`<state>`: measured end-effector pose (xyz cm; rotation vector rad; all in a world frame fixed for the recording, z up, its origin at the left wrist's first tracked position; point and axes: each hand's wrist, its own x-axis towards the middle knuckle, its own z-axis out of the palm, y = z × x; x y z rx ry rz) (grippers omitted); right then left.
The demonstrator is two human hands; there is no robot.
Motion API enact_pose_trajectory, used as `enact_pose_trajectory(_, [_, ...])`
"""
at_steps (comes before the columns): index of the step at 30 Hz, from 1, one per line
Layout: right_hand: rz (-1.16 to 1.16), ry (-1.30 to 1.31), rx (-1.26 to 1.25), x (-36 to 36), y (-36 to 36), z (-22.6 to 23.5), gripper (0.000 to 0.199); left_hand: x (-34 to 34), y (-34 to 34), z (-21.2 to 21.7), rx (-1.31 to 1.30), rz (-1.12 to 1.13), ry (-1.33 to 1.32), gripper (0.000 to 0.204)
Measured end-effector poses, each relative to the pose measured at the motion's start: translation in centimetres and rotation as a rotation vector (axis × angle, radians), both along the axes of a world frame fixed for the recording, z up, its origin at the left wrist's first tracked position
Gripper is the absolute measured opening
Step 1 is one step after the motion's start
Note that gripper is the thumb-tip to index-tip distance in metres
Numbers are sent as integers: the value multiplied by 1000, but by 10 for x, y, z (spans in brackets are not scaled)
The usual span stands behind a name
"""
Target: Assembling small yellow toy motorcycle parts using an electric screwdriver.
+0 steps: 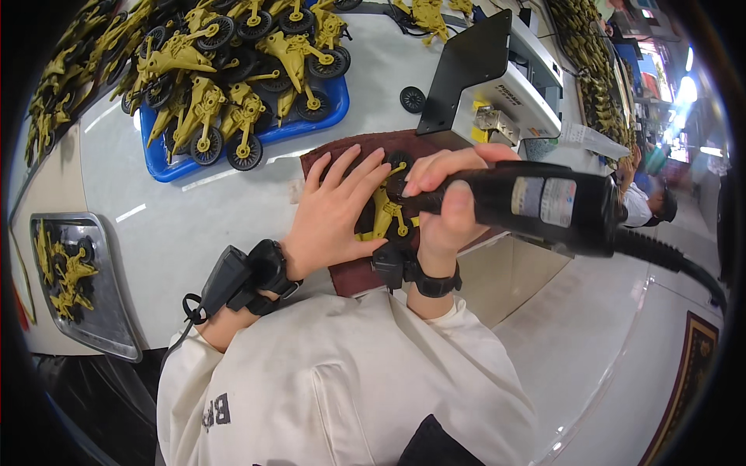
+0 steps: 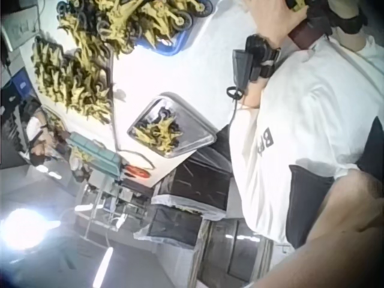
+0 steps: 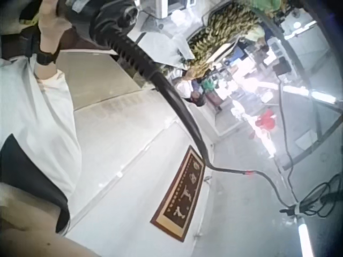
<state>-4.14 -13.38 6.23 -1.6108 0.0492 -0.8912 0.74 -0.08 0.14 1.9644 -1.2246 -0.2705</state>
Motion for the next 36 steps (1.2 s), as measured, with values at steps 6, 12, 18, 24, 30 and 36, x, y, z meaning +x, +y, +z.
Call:
enact_pose_trajectory(6, [109, -128, 223, -14, 8, 4, 47, 2, 4, 0, 10, -10, 4, 86])
enact_pose_trajectory(12, [-540, -371, -56, -18, -64, 73, 54, -4, 1, 5, 16, 11, -48, 85])
enact_pose_trajectory(18, [-610, -113, -88, 14, -82, 67, 36, -4, 1, 4, -1, 11, -53, 84])
enact_pose_trajectory(24, [-159, -165, 4, -43, -7, 48, 51, -5, 0, 0, -4, 22, -68, 84])
enact_pose_trajectory(30, [-102, -150, 9, -73, 16, 27, 62, -2, 0, 1, -2, 28, -59, 86])
enact_pose_trajectory(36, [-275, -82, -24, -65, 13, 12, 52, -5, -2, 1, 7, 27, -52, 86])
